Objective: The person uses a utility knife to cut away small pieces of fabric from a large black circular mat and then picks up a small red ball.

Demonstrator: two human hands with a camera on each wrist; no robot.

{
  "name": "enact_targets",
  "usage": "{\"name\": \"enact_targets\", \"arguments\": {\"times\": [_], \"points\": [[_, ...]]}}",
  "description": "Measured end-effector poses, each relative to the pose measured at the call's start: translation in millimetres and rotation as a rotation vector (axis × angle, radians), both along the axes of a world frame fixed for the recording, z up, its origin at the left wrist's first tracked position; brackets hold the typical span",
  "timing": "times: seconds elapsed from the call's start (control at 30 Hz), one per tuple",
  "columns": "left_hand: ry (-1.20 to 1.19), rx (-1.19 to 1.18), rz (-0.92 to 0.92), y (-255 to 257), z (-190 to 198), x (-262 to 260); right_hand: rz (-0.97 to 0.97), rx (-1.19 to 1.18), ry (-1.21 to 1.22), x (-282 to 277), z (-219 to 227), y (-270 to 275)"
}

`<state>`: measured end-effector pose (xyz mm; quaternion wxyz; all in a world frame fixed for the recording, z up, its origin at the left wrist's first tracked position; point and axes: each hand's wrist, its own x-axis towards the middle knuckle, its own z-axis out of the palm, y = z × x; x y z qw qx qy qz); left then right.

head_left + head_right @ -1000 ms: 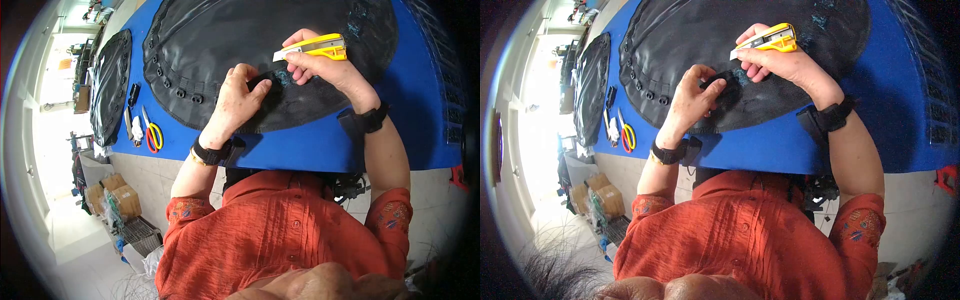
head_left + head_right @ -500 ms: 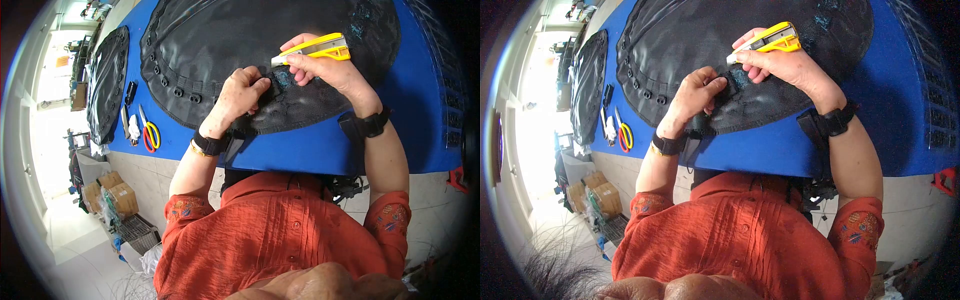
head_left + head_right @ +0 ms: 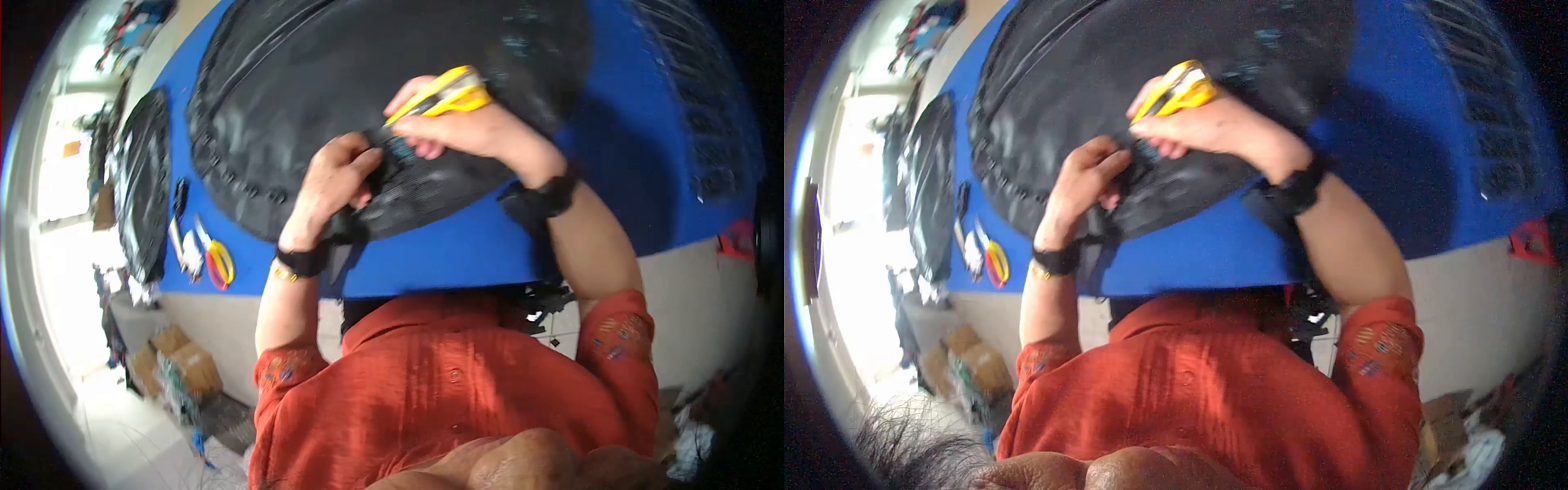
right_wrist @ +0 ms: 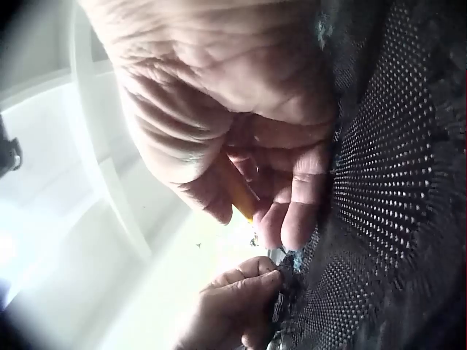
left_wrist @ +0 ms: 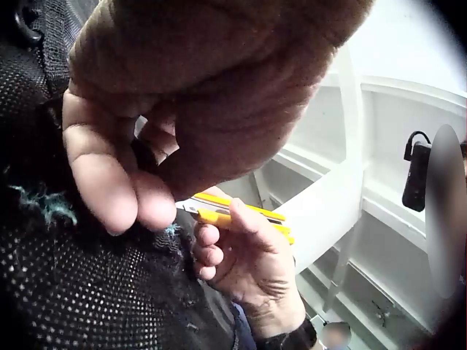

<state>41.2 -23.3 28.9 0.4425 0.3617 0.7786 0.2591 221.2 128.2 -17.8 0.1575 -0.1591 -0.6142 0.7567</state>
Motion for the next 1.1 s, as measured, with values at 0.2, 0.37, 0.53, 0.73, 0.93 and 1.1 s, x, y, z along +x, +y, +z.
{"name": "enact_targets", "arguments": {"times": [0.2,0.37,0.53,0.73,0.93,1.1], "points": [[0.009,0.039,-0.017,-1,-4,-2,0.057,-0.043,-0.06,2,-2,-1],[0.02,0.043,-0.024,1,-11,-8,0.042,-0.029,-0.051,10,1,2],[0.016,0.06,-0.049,0,-7,-5,0.024,0.021,-0.054,8,1,0],[-0.011,0.079,-0.066,-1,-10,-10,-0.001,0.037,-0.072,8,3,1],[-0.011,0.073,-0.052,-2,-13,-11,-0.015,0.009,-0.056,5,-3,4],[-0.02,0.073,-0.06,-1,-10,-9,-0.007,-0.001,-0.081,4,-4,5]]}}
